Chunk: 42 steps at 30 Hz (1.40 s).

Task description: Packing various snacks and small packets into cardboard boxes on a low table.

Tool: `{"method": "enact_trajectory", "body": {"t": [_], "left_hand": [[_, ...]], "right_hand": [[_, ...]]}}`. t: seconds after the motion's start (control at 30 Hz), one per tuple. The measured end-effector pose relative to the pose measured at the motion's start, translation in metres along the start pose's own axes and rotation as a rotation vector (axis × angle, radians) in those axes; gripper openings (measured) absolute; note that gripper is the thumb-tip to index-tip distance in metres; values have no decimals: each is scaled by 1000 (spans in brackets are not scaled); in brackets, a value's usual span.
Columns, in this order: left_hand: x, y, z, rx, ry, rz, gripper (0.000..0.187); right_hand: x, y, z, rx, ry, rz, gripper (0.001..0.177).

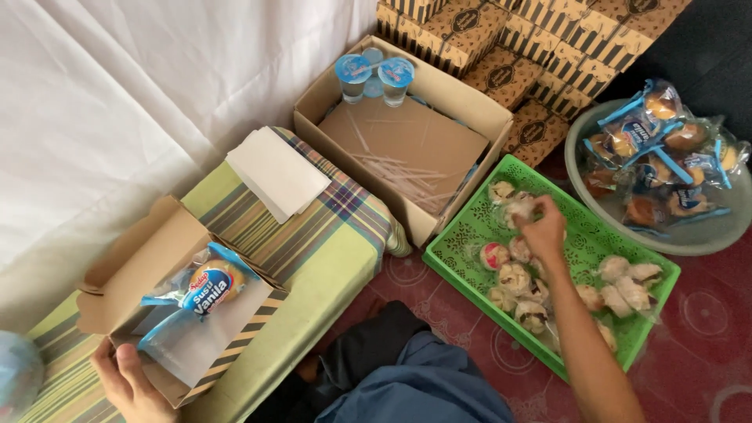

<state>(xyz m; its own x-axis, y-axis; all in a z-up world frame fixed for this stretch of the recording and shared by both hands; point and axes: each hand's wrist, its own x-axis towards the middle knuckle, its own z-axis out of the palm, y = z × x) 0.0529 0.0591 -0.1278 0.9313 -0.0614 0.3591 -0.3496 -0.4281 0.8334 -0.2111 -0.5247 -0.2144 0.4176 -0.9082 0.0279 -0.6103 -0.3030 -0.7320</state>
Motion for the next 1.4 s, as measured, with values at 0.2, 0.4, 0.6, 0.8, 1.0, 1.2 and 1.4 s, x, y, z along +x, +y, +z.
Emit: {"method": "enact_trajectory", "body": {"t": [0.2, 0.4, 0.6, 0.8, 1.0, 1.2, 1.4], "left_hand": [[1, 8, -2, 10, -7, -21, 49], [3, 1, 1, -64, 17, -59, 42], [1, 13, -6, -96, 96, -108, 39], [5, 22, -9, -153, 76, -97, 39], [6, 16, -13, -132, 55, -105, 38], [6, 10, -13, -129, 74, -62, 37], [7, 25, -17, -126, 60, -115, 46]], "right_hand": [[-3, -30, -12, 1046, 75, 142, 40], [-48, -135, -9, 1442, -313, -111, 40], [-104, -254, 51, 1290, -620, -235, 77], [-151, -322, 101, 1273, -921, -260, 91], [-167, -366, 123, 878, -1171, -471, 51], [-172, -396, 119, 403, -1189, -878, 38], [-178, -410, 121, 260, -1251, -904, 35]]}}
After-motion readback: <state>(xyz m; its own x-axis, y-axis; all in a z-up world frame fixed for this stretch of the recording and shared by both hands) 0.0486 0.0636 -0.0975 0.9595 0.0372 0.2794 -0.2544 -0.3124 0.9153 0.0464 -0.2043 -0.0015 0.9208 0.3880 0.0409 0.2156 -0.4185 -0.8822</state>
